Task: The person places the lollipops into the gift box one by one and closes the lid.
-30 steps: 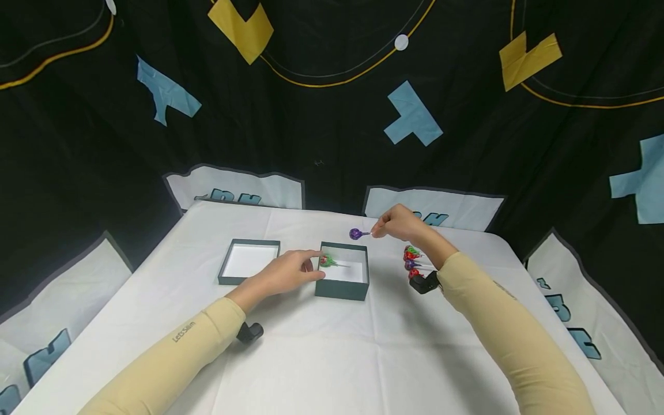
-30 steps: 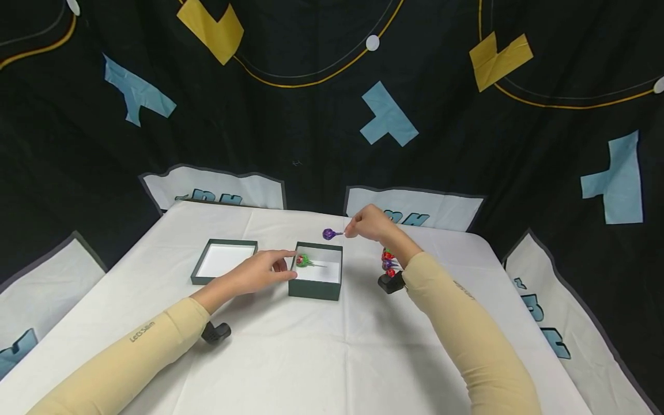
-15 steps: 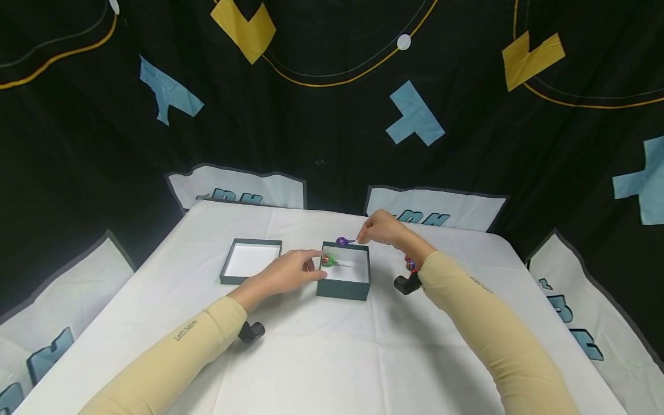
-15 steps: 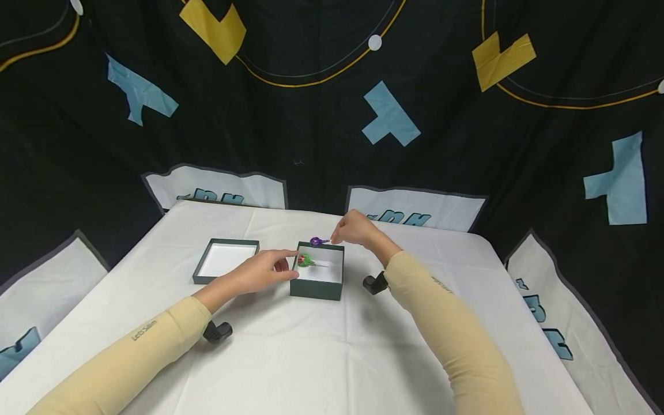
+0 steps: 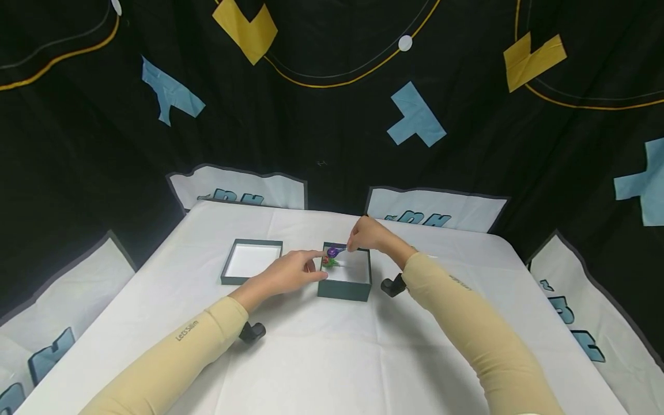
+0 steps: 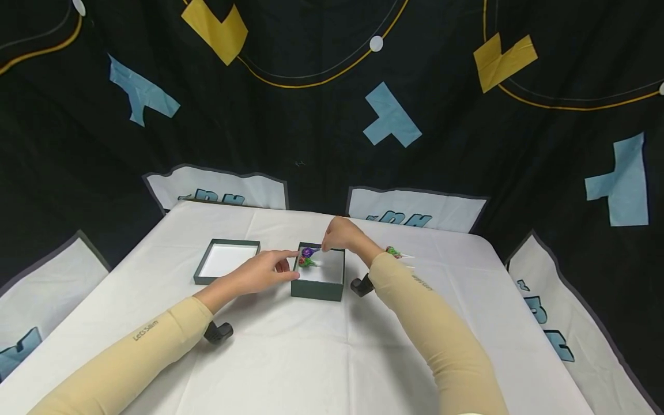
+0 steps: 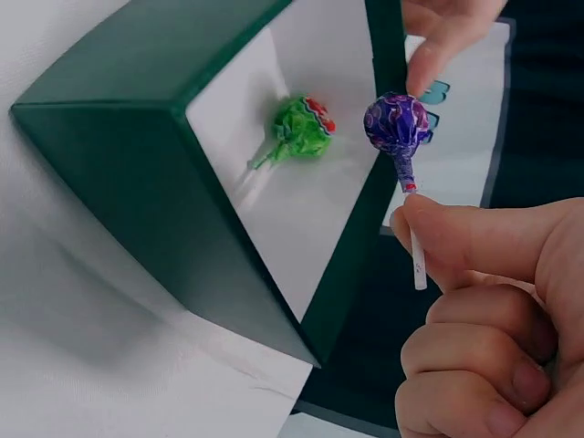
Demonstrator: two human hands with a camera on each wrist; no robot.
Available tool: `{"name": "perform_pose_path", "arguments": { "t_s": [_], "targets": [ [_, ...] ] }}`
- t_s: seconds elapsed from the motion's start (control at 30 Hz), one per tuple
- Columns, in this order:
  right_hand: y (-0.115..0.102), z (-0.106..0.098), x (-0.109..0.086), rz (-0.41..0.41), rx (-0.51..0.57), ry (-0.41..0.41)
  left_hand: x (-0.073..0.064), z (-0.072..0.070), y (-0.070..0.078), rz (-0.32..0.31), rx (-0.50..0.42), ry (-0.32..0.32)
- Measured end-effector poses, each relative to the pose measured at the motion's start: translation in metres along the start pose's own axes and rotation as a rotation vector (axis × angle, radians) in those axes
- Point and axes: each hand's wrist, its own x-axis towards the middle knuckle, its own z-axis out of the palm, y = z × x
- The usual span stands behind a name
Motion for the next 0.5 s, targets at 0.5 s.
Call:
{"name": "perform_pose_path", "arguments": {
  "t_s": [0.5],
  "targets": [
    [-0.010, 0.011, 0.005, 0.011, -0.141, -0.012, 0.001, 0.001, 0.001, -0.003, -0.002, 0.006]
  ]
}}
